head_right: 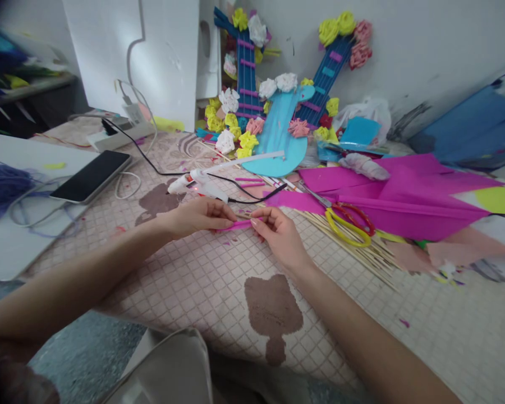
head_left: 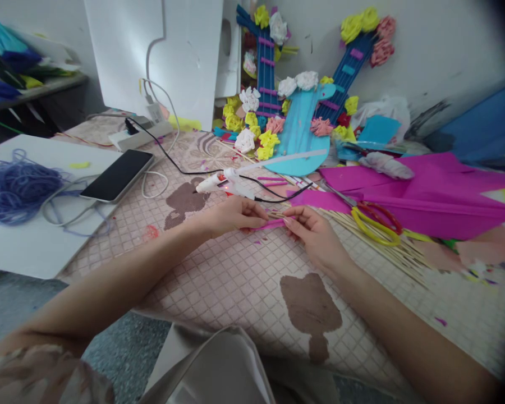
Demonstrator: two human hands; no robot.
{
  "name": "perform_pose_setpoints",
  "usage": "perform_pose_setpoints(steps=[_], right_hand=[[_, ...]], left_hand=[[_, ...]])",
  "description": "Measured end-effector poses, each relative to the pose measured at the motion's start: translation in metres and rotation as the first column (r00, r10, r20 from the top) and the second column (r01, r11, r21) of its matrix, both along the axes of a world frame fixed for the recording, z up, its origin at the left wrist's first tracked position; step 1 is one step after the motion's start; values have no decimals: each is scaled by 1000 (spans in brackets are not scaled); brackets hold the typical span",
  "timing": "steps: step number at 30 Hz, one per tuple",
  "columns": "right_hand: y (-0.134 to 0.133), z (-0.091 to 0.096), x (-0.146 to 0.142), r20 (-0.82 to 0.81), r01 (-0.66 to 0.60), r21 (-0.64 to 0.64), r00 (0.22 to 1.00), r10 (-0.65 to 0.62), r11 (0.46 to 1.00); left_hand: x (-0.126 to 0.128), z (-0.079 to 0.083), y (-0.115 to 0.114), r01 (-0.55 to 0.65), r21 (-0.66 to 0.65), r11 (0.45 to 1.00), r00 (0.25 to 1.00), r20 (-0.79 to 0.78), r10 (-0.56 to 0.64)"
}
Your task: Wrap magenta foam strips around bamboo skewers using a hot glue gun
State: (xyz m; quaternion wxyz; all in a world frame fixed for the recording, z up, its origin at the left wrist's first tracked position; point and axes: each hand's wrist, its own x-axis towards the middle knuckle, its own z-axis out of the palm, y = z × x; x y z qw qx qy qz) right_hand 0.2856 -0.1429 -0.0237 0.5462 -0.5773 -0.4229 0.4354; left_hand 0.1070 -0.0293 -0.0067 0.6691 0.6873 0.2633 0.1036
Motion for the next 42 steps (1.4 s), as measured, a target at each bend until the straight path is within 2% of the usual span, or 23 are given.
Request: perform_pose_setpoints(steps=[6,9,12,14,19,28,32,36,42], right_hand=[[0,0,0,-76,7,-39,997,-10,999],[1,1,0,-116,9,-60,993,-16,998],[1,3,0,-153,-10,-64,988,1,998],[1,4,0,-169,-37,-67,985,25,997],[0,3,-4,-192,-102,-76,978,86,992],[-1,1,-9,-163,-14,-99,987,-2,995],[0,0,-11,-158,16,-91,987,-30,996],[1,1,-12,-180,21,-86,983,-37,996],[1,4,-10,-182,-3,-104,983,-16,995]], left_hand=[[0,-3,-1,2,77,997,1000,6,-2],[0,-3,-2,15,228,974,1000,0,-15],[0,-1,-2,45,393,919,999,-3,-47],[0,0,-3,59,428,902,998,4,-67],[2,3,-8,51,373,927,996,50,-75],[7,0,-14,-37,440,897,998,55,15],[9,-1,-19,-74,422,904,996,68,50],[10,0,-21,-77,349,934,994,101,44],[4,1,-13,22,161,987,996,77,-35]])
